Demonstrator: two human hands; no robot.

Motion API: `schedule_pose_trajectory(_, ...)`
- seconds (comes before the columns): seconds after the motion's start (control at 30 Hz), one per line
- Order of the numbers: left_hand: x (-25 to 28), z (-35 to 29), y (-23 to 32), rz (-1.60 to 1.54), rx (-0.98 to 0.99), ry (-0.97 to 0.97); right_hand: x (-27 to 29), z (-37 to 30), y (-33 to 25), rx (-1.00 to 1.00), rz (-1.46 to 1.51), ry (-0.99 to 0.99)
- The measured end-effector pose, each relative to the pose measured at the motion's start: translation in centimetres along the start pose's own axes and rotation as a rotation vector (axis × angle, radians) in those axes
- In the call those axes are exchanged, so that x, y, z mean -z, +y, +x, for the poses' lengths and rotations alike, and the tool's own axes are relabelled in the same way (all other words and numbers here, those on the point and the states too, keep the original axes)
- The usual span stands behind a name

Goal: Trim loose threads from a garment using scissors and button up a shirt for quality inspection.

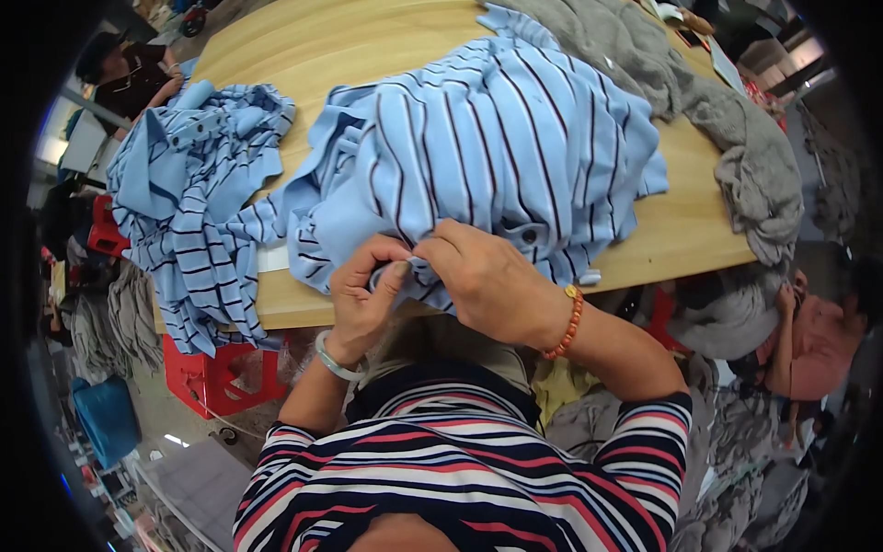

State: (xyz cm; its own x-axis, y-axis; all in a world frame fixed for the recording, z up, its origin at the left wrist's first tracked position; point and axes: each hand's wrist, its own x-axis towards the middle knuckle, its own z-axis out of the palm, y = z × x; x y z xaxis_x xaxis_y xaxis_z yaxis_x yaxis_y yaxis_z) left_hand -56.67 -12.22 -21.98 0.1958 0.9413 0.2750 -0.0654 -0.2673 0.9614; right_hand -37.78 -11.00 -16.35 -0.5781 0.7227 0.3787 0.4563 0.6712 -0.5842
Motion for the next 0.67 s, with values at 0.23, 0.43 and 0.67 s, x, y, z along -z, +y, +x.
schedule_pose_trajectory(0.23, -0.3, 0.6, -0.2, 0.17, -0.056, -0.017, -0.6, -0.4, 2.2, -0.065, 0.127, 0.024)
schedule_pose_trajectory(0.43, 0.4, 0.8, -0.8, 0.032, 0.038, -0.075, 0.3, 0.0, 3.0, -0.108, 0.253, -0.06)
schedule_pose_trajectory(0.67, 0.2, 0.9, -1.2, 0.048, 0.097, -0.037, 0.5, 0.6, 3.0, -0.087, 0.28, -0.108)
